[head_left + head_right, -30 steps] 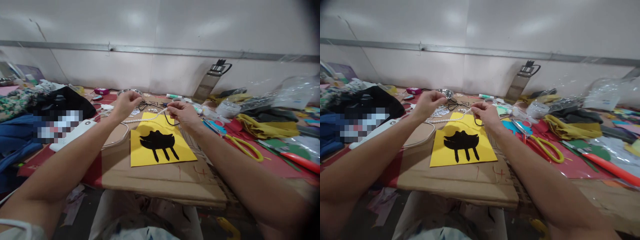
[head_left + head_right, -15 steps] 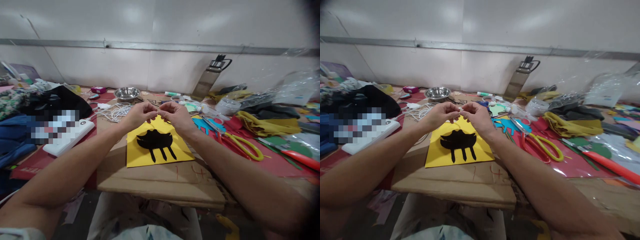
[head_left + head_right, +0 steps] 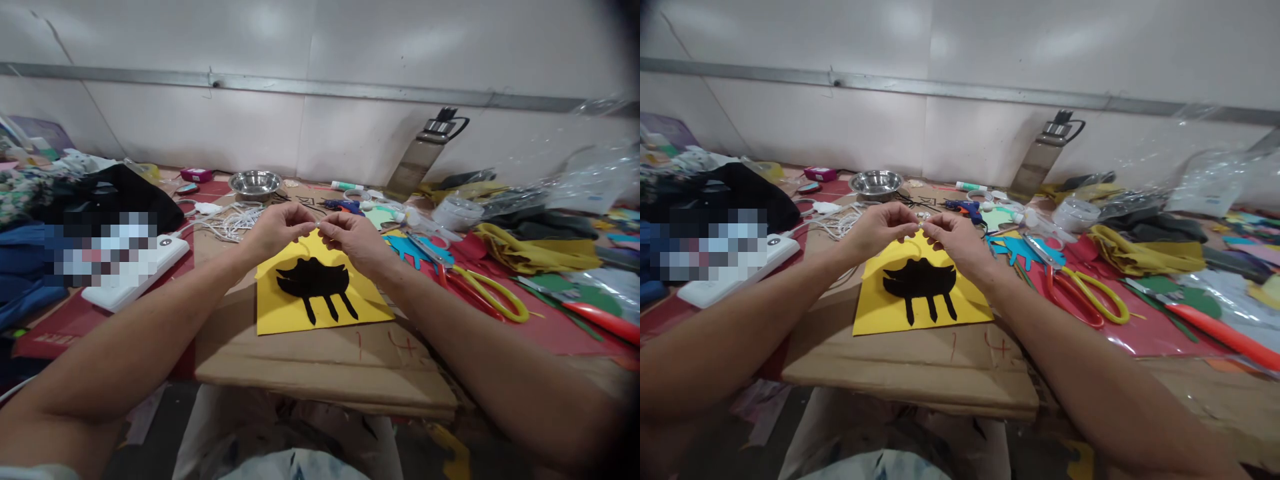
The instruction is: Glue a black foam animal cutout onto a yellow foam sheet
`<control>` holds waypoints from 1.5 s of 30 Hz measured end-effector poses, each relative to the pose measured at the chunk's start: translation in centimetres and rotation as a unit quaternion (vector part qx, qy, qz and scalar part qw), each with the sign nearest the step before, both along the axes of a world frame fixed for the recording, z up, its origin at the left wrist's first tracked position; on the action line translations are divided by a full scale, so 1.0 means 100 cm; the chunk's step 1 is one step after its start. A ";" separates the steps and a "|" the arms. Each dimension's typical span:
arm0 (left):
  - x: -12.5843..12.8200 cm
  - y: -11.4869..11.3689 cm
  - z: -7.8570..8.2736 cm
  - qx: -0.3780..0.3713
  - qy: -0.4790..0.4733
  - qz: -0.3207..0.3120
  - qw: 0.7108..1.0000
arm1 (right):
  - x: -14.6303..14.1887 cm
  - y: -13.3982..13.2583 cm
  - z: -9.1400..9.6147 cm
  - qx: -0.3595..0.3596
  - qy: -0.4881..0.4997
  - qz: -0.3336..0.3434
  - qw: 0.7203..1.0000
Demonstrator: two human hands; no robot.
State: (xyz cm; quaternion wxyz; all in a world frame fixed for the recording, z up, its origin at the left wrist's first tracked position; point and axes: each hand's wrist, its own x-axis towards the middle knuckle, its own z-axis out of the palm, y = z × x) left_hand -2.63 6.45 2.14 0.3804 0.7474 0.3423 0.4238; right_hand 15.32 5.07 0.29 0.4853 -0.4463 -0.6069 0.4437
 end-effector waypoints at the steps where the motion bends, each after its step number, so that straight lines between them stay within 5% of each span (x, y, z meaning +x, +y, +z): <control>1: 0.000 0.000 0.000 -0.005 -0.002 -0.003 1.000 | 0.001 -0.001 0.002 0.004 -0.003 0.002 1.000; 5: -0.002 0.002 0.001 -0.040 -0.018 0.016 0.999 | 0.009 -0.008 0.008 -0.014 -0.001 0.018 1.000; 11: -0.004 0.010 -0.006 -0.102 -0.030 0.008 0.994 | 0.021 -0.016 -0.006 -0.163 -0.110 0.090 0.976; 18: 0.001 0.004 -0.008 -0.099 -0.039 -0.059 0.993 | 0.015 -0.022 0.001 -0.032 -0.033 -0.005 0.999; 28: 0.009 0.000 -0.014 -0.034 -0.033 -0.069 0.996 | 0.004 -0.030 0.002 -0.013 -0.037 0.011 0.999; 37: -0.012 0.014 0.002 0.095 0.185 -0.026 0.978 | 0.008 -0.011 0.010 0.034 0.062 -0.002 0.997; 41: -0.010 0.021 0.022 0.095 0.079 0.013 0.992 | -0.009 -0.002 0.014 0.097 0.059 0.062 0.992; 45: -0.004 0.025 0.048 0.120 -0.126 0.064 0.983 | -0.040 0.014 0.013 0.088 0.068 0.154 0.982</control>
